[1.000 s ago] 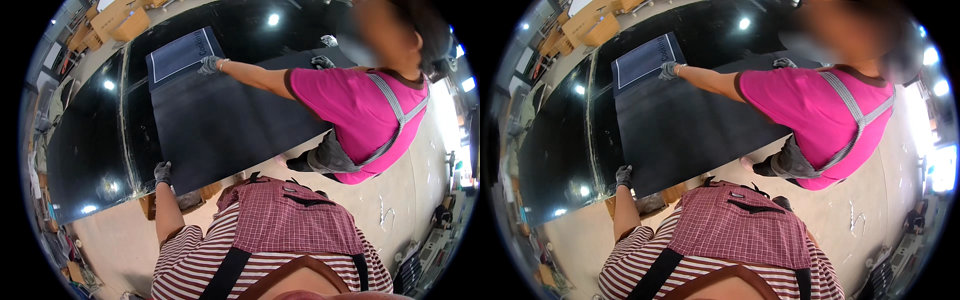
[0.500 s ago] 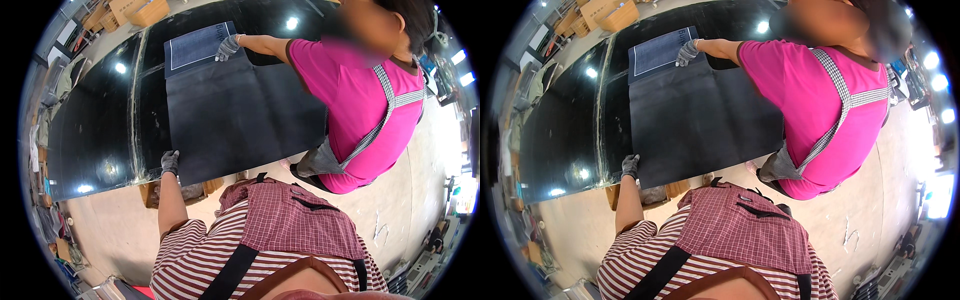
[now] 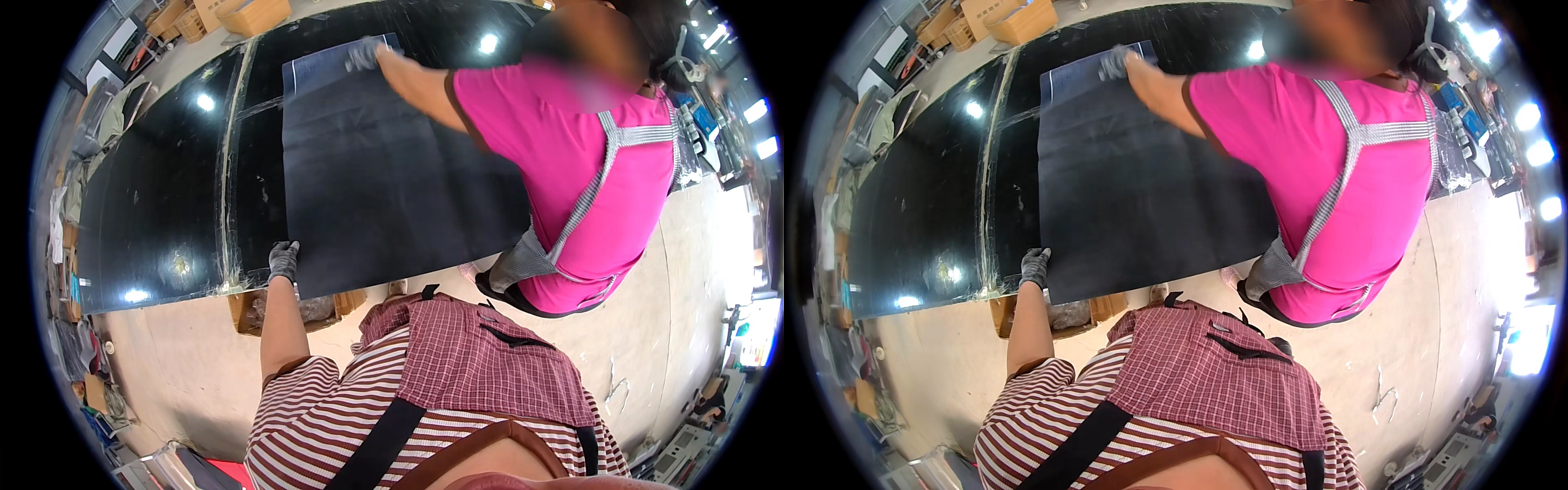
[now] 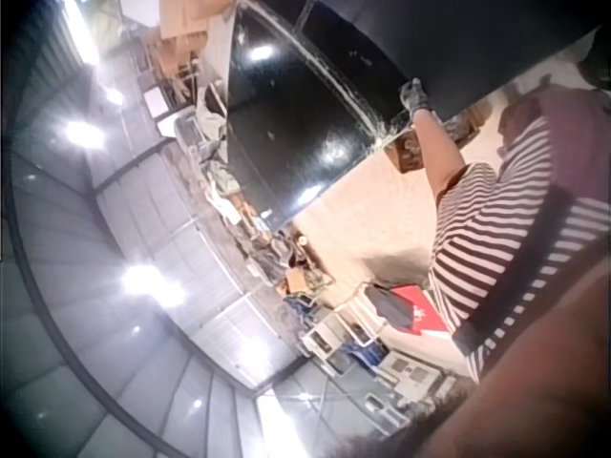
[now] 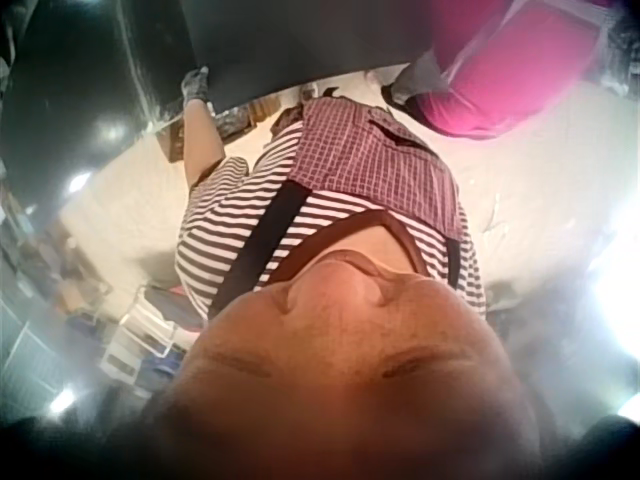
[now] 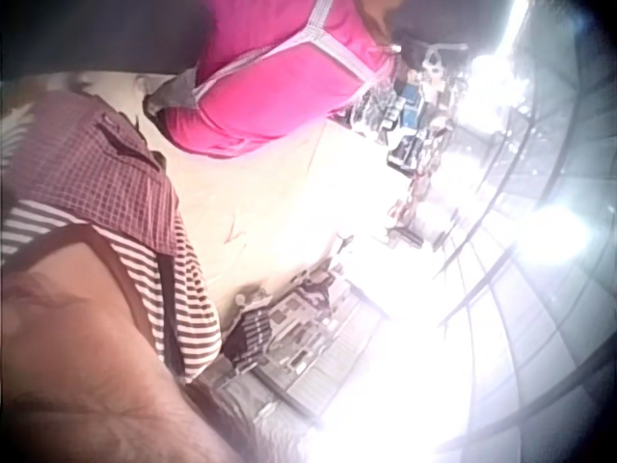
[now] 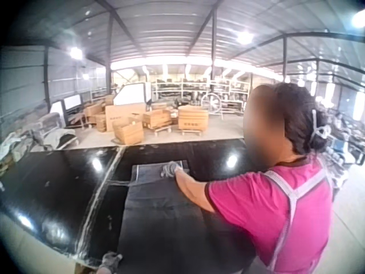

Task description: The person unboxes and unfolds large black and blue mats on a table, assists another person in aligning them, applies adhesive or labels with small bottles and a roller, and places a mat into a plastic sleeve before sealing it with tape.

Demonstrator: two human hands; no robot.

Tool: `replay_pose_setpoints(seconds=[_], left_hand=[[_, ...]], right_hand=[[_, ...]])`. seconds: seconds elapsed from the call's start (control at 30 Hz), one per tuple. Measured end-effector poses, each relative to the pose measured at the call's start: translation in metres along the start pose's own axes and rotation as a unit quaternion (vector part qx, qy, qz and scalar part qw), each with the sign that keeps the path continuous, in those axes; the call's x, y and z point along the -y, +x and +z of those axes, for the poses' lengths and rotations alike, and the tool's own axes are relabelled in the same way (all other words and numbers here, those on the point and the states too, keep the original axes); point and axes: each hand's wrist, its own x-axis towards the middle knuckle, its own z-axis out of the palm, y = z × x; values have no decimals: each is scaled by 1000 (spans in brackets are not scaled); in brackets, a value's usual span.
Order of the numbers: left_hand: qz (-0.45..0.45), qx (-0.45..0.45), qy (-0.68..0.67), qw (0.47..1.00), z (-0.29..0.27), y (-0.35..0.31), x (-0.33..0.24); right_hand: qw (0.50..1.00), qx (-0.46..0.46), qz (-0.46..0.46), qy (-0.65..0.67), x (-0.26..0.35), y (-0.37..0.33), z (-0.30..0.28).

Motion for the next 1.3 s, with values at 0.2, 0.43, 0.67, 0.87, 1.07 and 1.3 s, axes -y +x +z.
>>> replay_pose_setpoints(seconds=[0.2,0.43,0.67,0.87,1.07,1.3], left_hand=[[22,-3,17,1000,2,-4,-1],[-5,0,-7,1000,4,-2,-1],[-9,12,-4,1000,5,3,1],[2,25,29,999,2,4,-12],[-72,33,16,997,-7,16,-38],[-28,21,72,997,-18,35,-16]], right_hand=[[1000,-1,-1,0,7,1,-4],[1000,-4,-7,8,16,3,-11],[1000,-9,-12,10,23,7,-17],[1000,-10,-23,17,24,-6,-17],[972,-14,-100,213,84,-41,-40],[817,-52,-99,566,241,-108,-98]])
